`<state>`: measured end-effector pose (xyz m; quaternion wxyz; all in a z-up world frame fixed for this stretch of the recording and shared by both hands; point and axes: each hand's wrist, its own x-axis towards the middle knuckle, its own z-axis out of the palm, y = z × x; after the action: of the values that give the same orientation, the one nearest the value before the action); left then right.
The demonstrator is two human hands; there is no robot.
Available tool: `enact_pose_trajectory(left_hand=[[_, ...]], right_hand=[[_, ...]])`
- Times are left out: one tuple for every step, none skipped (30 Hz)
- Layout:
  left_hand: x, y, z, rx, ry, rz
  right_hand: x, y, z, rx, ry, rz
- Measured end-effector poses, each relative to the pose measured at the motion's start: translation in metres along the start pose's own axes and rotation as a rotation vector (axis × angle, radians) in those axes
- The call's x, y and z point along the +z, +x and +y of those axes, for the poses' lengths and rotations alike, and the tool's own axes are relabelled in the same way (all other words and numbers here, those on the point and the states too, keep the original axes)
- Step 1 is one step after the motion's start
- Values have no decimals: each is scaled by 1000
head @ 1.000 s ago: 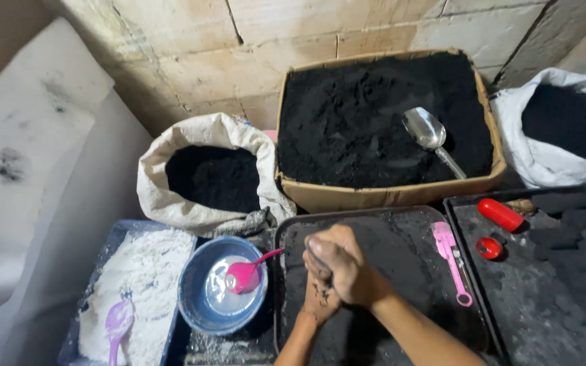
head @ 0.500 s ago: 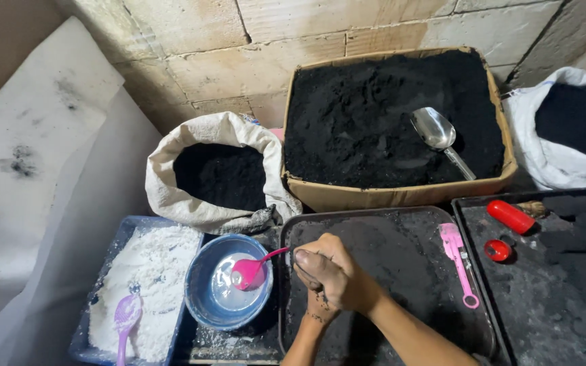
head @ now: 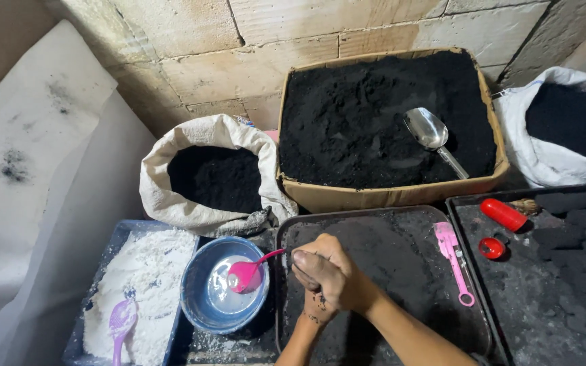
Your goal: Manually forming charcoal briquettes using a metal mold and black powder
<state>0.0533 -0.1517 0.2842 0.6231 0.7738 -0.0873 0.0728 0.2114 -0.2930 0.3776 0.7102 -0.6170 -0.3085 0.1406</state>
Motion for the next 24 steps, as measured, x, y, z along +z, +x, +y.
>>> enact_pose_trajectory(left_hand=[[7, 10, -10, 6, -3, -7], [14, 20, -20, 12, -5, -14], [21, 33, -33, 24, -8, -15], [28, 46, -45, 35, -10, -16], [37, 58, -57, 44, -16, -23], [45, 72, -70, 53, -22, -31], [52, 86, -83, 65, -23, -30], [62, 98, -94, 77, -24, -29], [70, 91, -113, 76, -22, -25], [78, 84, -133, -34, -2, -50], [86, 75, -152, -150, 18, -74], [91, 70, -164, -156, 19, -70], [97, 68, -176, -187, -17, -17], [103, 67, -188, -218, -52, 36], [99, 75, -155, -215, -56, 32], [94, 83, -123, -321, -77, -27], [88, 88, -90, -432, -96, -86], [92, 82, -110, -434, -97, -88], [95, 80, -130, -332, -102, -65], [98, 78, -150, -229, -108, -43], [99, 77, -155, -229, -108, -34], [101, 77, -159, -237, -79, -34], [101, 74, -164, -250, -50, -45], [98, 73, -157, -255, -49, -45]], right_hand=[[0, -2, -1, -2, 15, -4], [-1, -5, -1, -3, 30, -8], [-1, -4, -1, -5, 26, -8], [0, -4, 0, 22, 53, 0], [0, -5, 0, 52, 80, 15], [-1, -7, 4, 54, 76, 21], [-1, -6, 9, 27, 75, 31], [-2, -5, 13, 0, 75, 41], [-4, -6, 23, 0, 76, 38], [-7, -8, 34, -63, 29, 38], [-9, -10, 45, -122, -14, 37], [-8, -15, 50, -118, -10, 33], [-8, -19, 54, 19, 65, 44], [-9, -24, 59, 156, 140, 57], [-7, -23, 55, 156, 136, 61], [-6, -23, 51, 46, -3, 142], [-2, -23, 47, -61, -136, 222], [-1, -27, 43, -59, -136, 224], [-1, -28, 38, -96, -145, 249], [0, -29, 33, -134, -153, 274], [-1, -31, 28, -135, -152, 265], [-1, -33, 22, -149, -162, 290], [0, -35, 17, -159, -171, 324], [3, -36, 7, -156, -168, 324]])
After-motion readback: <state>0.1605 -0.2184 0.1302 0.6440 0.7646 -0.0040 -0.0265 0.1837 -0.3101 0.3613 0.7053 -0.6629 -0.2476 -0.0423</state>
